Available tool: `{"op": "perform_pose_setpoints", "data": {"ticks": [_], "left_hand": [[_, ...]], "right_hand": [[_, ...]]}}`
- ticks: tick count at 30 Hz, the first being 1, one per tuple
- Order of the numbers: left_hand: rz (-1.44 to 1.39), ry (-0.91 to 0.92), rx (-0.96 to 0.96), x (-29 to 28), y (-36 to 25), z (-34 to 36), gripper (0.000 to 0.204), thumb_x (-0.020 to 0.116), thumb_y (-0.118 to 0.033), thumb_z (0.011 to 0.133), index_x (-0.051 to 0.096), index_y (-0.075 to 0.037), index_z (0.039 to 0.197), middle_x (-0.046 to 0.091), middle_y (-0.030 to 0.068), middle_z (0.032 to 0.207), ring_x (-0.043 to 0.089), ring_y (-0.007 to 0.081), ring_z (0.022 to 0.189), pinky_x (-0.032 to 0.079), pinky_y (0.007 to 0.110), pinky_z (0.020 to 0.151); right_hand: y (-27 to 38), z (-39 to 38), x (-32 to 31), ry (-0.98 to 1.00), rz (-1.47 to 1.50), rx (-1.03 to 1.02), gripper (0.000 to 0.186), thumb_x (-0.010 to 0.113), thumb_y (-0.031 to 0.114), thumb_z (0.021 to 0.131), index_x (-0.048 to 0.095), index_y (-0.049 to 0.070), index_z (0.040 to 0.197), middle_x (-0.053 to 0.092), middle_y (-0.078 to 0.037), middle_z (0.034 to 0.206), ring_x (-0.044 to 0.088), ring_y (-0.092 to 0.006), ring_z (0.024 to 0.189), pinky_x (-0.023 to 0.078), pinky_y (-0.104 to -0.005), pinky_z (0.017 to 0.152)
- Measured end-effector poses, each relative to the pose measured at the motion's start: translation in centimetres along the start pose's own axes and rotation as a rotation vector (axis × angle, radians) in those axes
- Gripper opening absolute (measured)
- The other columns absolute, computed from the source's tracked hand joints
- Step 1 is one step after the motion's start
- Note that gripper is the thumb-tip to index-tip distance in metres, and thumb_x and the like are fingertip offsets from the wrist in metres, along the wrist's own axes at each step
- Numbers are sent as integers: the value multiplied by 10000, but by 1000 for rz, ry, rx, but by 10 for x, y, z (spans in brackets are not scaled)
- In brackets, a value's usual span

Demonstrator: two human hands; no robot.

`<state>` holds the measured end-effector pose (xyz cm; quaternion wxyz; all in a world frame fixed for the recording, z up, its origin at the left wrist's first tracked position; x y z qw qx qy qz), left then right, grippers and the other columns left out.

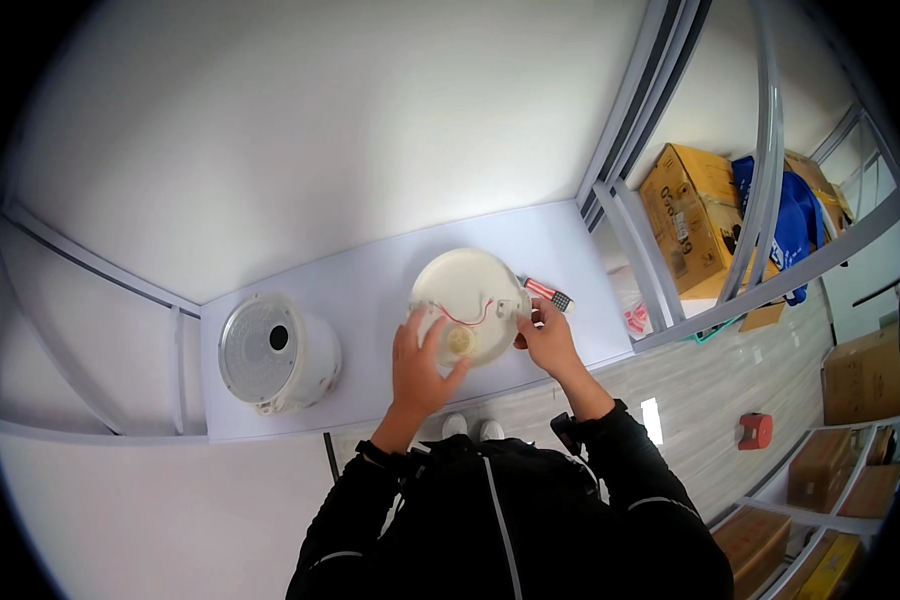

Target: The person disassembles a white cylindrical appliance on a countertop, removes the lid, and uses a screwdriver to loosen and remove screws from the lid. They then reassemble the appliance by placing the lid back on and tightening the screws.

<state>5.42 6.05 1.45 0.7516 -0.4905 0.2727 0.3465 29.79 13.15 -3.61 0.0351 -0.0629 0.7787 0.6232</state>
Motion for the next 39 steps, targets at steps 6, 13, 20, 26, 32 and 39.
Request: {"op": "perform_pose_setpoints", "data": {"ticks": [6, 13, 20, 26, 32, 39], "left_hand": [[158, 47, 135, -17, -52, 15, 811, 837, -230, 780, 576, -118, 1539, 463, 126, 1647, 401, 350, 1556, 262, 635, 1266], [214, -83, 171, -26, -62, 22, 783, 751, -40, 747, 603, -106, 1513, 553, 100, 1566, 493, 372, 1475, 311, 603, 1259], [-14, -67, 253, -38, -69, 22, 758, 689, 71, 738, 620, -59, 1482, 584, 112, 1494, 557, 390, 1349, 497, 509, 1138], [-212, -190, 243, -54, -74, 13, 731, 693, 89, 787, 599, -38, 1501, 589, 159, 1476, 592, 401, 1305, 538, 461, 1082], [-527, -218, 38, -70, -81, 3, 444, 704, -19, 922, 653, 5, 1362, 672, 180, 1331, 707, 268, 1005, 563, 385, 836], [-1069, -202, -279, -79, -52, -22, 319, 705, -93, 977, 673, 27, 1271, 736, 72, 1108, 665, 125, 945, 539, 333, 771]], "right_hand": [[59, -21, -3, 31, 218, -34, 322, 698, 99, 1023, 599, -55, 1288, 686, -123, 1021, 733, -174, 726, 617, -284, 642], [102, -40, 2, 107, 240, -173, 317, 694, 78, 1033, 570, -42, 1299, 659, -96, 1096, 712, -150, 796, 616, -284, 703], [135, -56, 9, 193, 268, -373, 363, 763, 102, 998, 546, 10, 1274, 612, -57, 1144, 650, -111, 895, 568, -270, 758], [167, -80, 13, 246, -53, -802, 626, 839, 153, 906, 562, 59, 1459, 579, -138, 1292, 623, -216, 1046, 549, -362, 878], [174, -91, 17, 207, -235, -934, 719, 847, 181, 877, 550, 55, 1519, 527, -202, 1378, 598, -350, 1141, 516, -438, 982], [172, -84, 38, 160, -338, -1052, 620, 846, 189, 889, 612, 32, 1441, 592, -224, 1349, 604, -402, 1184, 500, -474, 1002]]}}
Point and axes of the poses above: each hand's wrist, its own z-axis towards the middle knuckle, its own x-axis out of the palm, y = z × x, the point moved 5 cm from there along z, towards the middle knuckle
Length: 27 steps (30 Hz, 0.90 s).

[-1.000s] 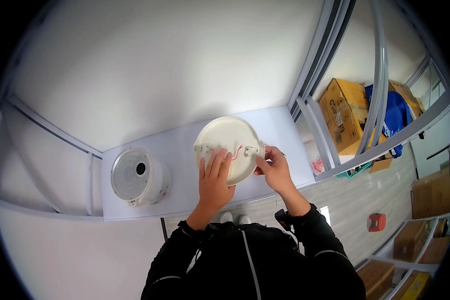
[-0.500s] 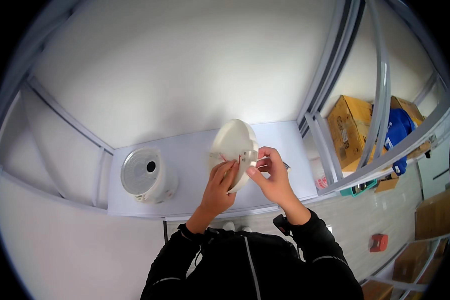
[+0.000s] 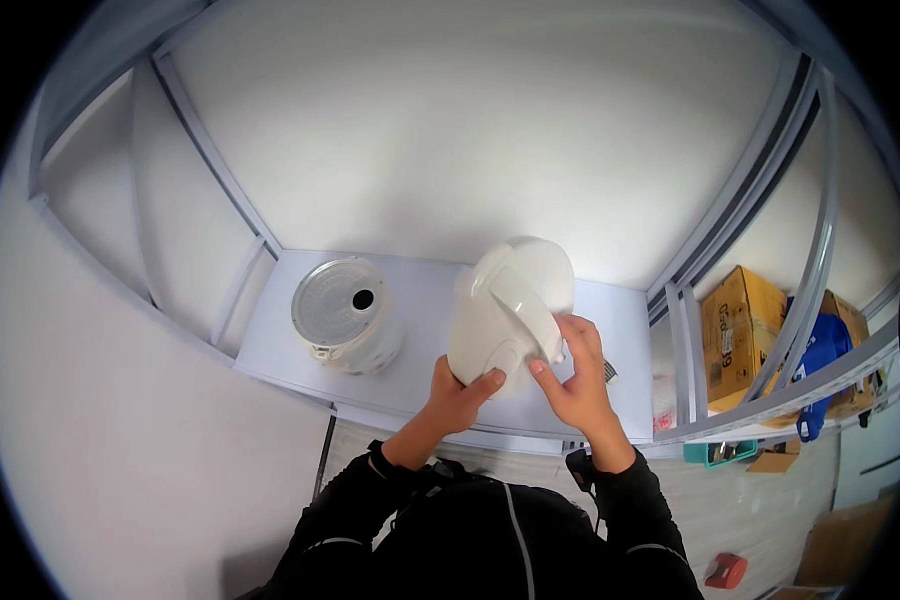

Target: The person disassembles a white cylindrical appliance on a countertop, removes the lid, and uses a screwdriver to loosen and remove screws from the lid. They then reassemble the appliance by placing the lid back on and tightening the screws.

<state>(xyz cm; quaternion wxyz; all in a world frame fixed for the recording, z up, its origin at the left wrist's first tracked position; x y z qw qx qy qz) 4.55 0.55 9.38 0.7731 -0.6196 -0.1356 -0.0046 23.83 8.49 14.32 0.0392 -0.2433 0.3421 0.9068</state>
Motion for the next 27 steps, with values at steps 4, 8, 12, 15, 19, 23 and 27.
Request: {"op": "perform_pose_setpoints", "data": {"ticks": [4, 8, 12, 15, 19, 23, 27], "left_hand": [[-275, -110, -40, -22, -7, -1, 370, 698, -78, 964, 657, 21, 1318, 741, 88, 1173, 703, 166, 1020, 572, 349, 862], [-455, -193, -84, -58, -10, -6, 446, 676, -49, 947, 615, 33, 1381, 727, 129, 1261, 711, 226, 1156, 587, 391, 954], [-395, -170, -104, -117, -17, -13, 577, 619, -57, 934, 507, 32, 1493, 666, 166, 1381, 679, 315, 1264, 576, 456, 1052], [-544, -93, -173, -159, -33, -15, 605, 598, -99, 941, 478, 43, 1517, 638, 197, 1431, 658, 350, 1307, 565, 478, 1089], [-671, 4, -259, -212, -41, -8, 629, 573, -194, 970, 461, 52, 1538, 605, 235, 1485, 621, 381, 1361, 529, 519, 1138], [-458, 94, -91, -256, -67, -8, 572, 482, -243, 1042, 484, 80, 1514, 616, 210, 1482, 613, 356, 1367, 500, 500, 1169], [-896, 104, -299, -286, -76, -1, 566, 493, -226, 1036, 483, 78, 1513, 610, 217, 1484, 617, 370, 1358, 506, 498, 1161]], "right_hand": [[5, 9, 27, 45, 27, 26, 546, 839, 192, 899, 646, 31, 1384, 619, -207, 1317, 609, -399, 1154, 498, -469, 983], [15, 19, 59, 78, 63, 40, 509, 836, 223, 909, 659, 35, 1347, 610, -193, 1270, 583, -380, 1135, 481, -458, 998], [33, 24, 86, -52, 47, -26, 529, 814, 277, 934, 637, 37, 1371, 541, -183, 1313, 534, -358, 1176, 449, -458, 1045], [39, 33, 109, -67, 86, 67, 634, 768, 326, 981, 534, 44, 1498, 456, -200, 1431, 512, -348, 1254, 443, -478, 1085], [54, 42, 152, -49, 405, 279, 742, 756, 281, 1012, 401, 5, 1602, 478, -230, 1515, 510, -330, 1377, 450, -463, 1140], [81, 48, 199, -50, 614, 403, 797, 747, 216, 1028, 308, -42, 1641, 507, -233, 1554, 508, -292, 1439, 435, -428, 1182], [92, 47, 239, -109, 677, 473, 796, 730, 203, 1041, 282, -51, 1647, 523, -228, 1550, 509, -272, 1441, 435, -422, 1185]]}}
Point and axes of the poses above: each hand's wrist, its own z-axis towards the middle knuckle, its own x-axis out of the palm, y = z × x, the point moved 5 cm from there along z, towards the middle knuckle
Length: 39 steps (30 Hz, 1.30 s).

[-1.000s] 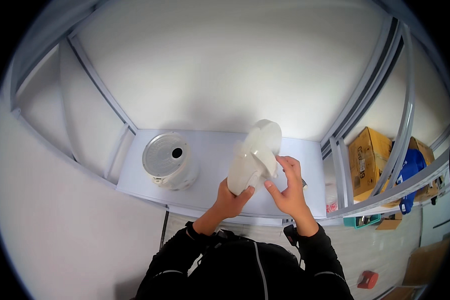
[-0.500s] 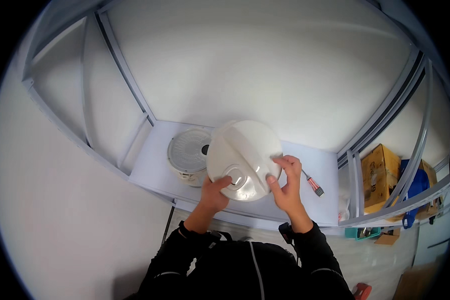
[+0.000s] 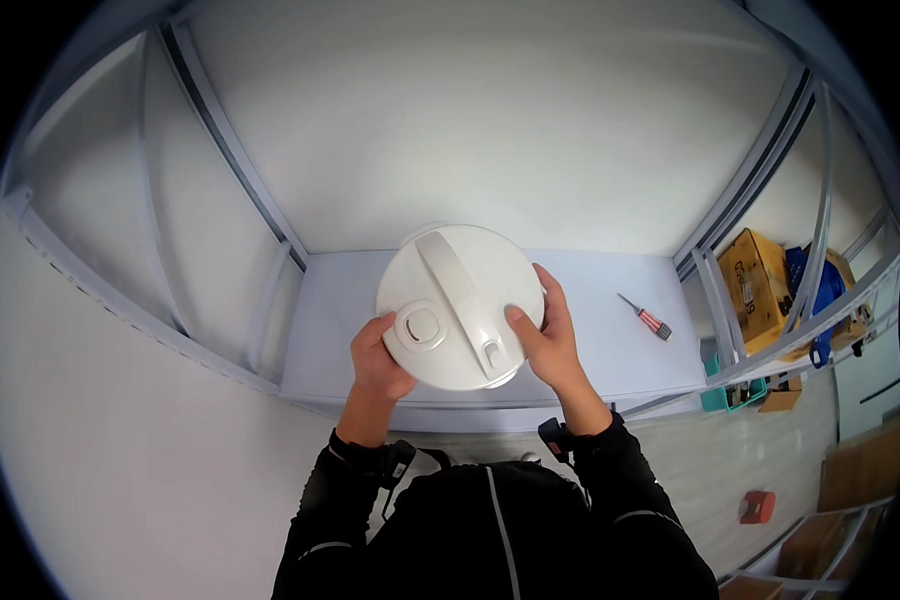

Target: The person disassembles a white cylindrical appliance on a countertop, removes the lid, and uses a screwdriver to loosen and remove screws from the lid. They then reassemble the appliance by placing the lid back on and tightening the screws.

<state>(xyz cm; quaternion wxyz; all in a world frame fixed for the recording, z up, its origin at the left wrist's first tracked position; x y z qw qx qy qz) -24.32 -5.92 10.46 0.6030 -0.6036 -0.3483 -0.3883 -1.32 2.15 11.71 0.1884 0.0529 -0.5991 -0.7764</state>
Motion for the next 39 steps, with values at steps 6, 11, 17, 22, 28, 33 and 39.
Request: {"op": "perform_pose_setpoints", "data": {"ticks": [6, 11, 17, 22, 28, 33, 39], "left_hand": [[187, -127, 94, -27, -22, -12, 571, 586, -82, 975, 479, 61, 1518, 621, 229, 1445, 636, 356, 1320, 533, 477, 1123], [711, -9, 382, -18, -18, -26, 566, 675, -60, 964, 503, 85, 1483, 634, 201, 1411, 653, 279, 1256, 536, 414, 1064], [1125, 345, 791, 34, 2, -57, 552, 734, -71, 910, 579, 72, 1420, 636, 187, 1354, 667, 290, 1212, 539, 398, 1019], [1279, 550, 1053, 44, 0, -64, 601, 746, 28, 734, 684, 44, 1331, 644, 198, 1341, 715, 343, 1117, 587, 418, 957], [1290, 306, 965, 27, -4, -67, 359, 723, -91, 762, 691, 58, 1087, 678, 211, 1105, 705, 299, 880, 577, 357, 755], [1316, 302, 892, 16, -6, -71, 453, 741, -53, 756, 676, 79, 1185, 691, 235, 1152, 734, 316, 980, 593, 377, 828], [1234, -64, 833, -52, -33, -77, 695, 732, -99, 798, 480, 158, 1391, 663, 241, 1256, 705, 323, 1103, 590, 439, 932]], "right_hand": [[-6, -13, 26, -64, -462, 126, 797, 734, 309, 1035, 327, -6, 1644, 443, -238, 1554, 528, -352, 1365, 448, -418, 1156], [16, -25, 47, -27, -693, -189, 932, 776, 403, 987, 271, 48, 1686, 350, -270, 1585, 446, -422, 1420, 412, -504, 1180], [-41, -33, 43, 198, 63, 25, 1276, 885, 378, 885, -29, 133, 1740, 271, -237, 1674, 292, -427, 1577, 330, -534, 1254], [-66, -44, 34, 451, -475, -55, 1050, 928, 165, 766, 351, 114, 1641, 398, -187, 1620, 371, -401, 1540, 355, -525, 1230], [-39, -26, 60, 196, -1024, -506, 482, 821, 131, 856, 687, 87, 1316, 647, -170, 1362, 599, -427, 1269, 484, -524, 1074], [-40, -23, 54, 134, -1053, -565, 335, 804, 196, 833, 772, 96, 1152, 664, -139, 1315, 607, -399, 1220, 489, -506, 993], [-37, -36, 88, 33, -1083, -499, 478, 918, 246, 693, 736, 96, 1109, 622, -92, 1174, 580, -343, 1120, 469, -494, 960]]}}
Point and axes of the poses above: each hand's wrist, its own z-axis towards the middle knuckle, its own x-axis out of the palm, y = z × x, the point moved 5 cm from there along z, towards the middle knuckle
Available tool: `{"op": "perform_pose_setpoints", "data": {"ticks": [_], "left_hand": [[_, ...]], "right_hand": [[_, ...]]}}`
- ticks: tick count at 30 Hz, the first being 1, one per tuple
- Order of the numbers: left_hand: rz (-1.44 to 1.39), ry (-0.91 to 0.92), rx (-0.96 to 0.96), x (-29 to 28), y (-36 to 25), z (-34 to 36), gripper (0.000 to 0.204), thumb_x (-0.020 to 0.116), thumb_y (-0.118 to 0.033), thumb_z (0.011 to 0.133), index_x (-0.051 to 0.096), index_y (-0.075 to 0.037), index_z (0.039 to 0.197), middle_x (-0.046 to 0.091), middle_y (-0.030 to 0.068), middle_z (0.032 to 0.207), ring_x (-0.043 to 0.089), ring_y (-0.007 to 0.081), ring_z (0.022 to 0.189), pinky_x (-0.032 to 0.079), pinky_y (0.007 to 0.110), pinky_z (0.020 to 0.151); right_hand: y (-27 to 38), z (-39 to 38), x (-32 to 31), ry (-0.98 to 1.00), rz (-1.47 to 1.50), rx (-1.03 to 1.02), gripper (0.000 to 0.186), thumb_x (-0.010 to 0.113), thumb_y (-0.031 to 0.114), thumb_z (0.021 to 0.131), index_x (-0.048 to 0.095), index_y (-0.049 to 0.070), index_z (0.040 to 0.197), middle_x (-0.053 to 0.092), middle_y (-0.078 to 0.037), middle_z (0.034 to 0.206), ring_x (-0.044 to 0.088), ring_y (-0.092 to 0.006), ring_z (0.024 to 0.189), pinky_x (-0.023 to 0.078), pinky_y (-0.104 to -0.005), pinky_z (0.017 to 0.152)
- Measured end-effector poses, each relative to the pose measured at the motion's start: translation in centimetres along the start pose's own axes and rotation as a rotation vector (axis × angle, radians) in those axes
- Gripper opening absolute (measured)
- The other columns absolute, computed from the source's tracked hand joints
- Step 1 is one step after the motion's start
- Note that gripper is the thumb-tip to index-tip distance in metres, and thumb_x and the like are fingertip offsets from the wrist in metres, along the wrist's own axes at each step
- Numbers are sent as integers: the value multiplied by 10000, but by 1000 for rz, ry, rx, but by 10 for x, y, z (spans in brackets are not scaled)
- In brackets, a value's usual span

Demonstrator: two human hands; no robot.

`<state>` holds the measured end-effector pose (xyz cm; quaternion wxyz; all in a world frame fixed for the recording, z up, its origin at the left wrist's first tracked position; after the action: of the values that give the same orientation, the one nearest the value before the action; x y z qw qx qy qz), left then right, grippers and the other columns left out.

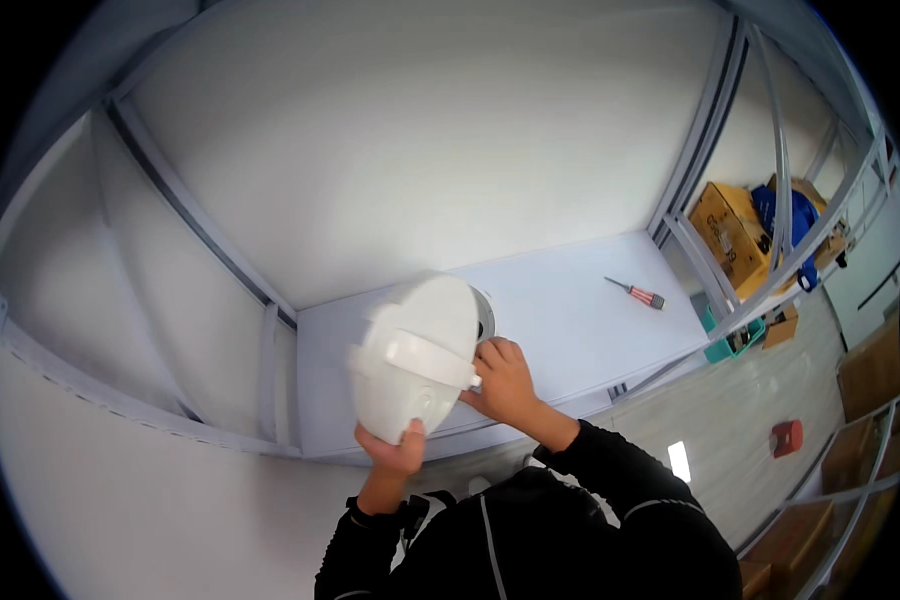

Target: The person disassembles a white cylindrical appliance on a countertop, removes the lid, and uses a screwdriver to loosen and remove screws from the lid. They then reassemble the appliance by placing the lid back on and tightening the screws.

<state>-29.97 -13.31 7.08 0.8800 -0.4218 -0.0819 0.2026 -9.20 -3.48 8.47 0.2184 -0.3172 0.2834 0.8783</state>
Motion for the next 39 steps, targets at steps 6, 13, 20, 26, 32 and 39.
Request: {"op": "perform_pose_setpoints", "data": {"ticks": [6, 13, 20, 26, 32, 39], "left_hand": [[-360, -234, -225, -7, -18, 28, 782, 653, -123, 843, 368, 68, 1546, 529, 222, 1451, 581, 334, 1327, 502, 461, 1134], [-506, -182, -145, -3, -36, 43, 708, 639, -86, 828, 434, 78, 1486, 582, 219, 1369, 638, 323, 1238, 562, 446, 1053], [-582, -195, -167, 1, -25, 37, 645, 659, -65, 838, 492, 90, 1441, 626, 211, 1325, 671, 310, 1193, 578, 438, 1023], [-586, -280, -236, -2, -14, 28, 651, 661, -53, 841, 493, 85, 1455, 624, 211, 1348, 669, 322, 1213, 572, 451, 1042], [-562, -256, -314, 2, -7, 25, 744, 630, -78, 829, 417, 55, 1530, 550, 214, 1447, 587, 358, 1333, 496, 502, 1165], [-586, -272, -229, 3, -20, 35, 690, 661, -102, 853, 473, 61, 1497, 601, 208, 1394, 643, 348, 1271, 554, 483, 1089]], "right_hand": [[30, 9, 3, 115, 133, -6, 385, 907, 255, 751, 744, 80, 1053, 653, -78, 1047, 623, -282, 981, 533, -365, 794], [-4, 20, -36, 128, 115, -115, 438, 934, 335, 757, 772, 132, 1110, 678, -44, 1156, 644, -286, 1107, 525, -431, 937], [-46, 8, -28, 223, 130, -71, 496, 928, 499, 741, 786, 156, 1071, 658, -27, 1138, 647, -257, 1096, 492, -416, 941], [-14, -3, -24, 74, -23, -141, 459, 873, 555, 744, 767, 160, 954, 596, -24, 986, 603, -251, 958, 473, -428, 836], [25, -6, 5, -92, -188, 23, 453, 908, 492, 719, 733, 140, 943, 587, -17, 925, 593, -239, 912, 463, -391, 674], [-2, 9, -10, 23, 229, 73, 253, 835, 282, 815, 765, 121, 998, 672, -50, 1047, 663, -293, 995, 585, -447, 742]]}}
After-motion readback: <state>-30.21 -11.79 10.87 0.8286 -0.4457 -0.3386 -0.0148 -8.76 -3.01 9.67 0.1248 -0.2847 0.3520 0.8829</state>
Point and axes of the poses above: each hand's wrist, its own z-axis towards the middle knuckle, its own x-axis out of the palm, y = z × x, the point moved 5 cm from there along z, towards the middle knuckle
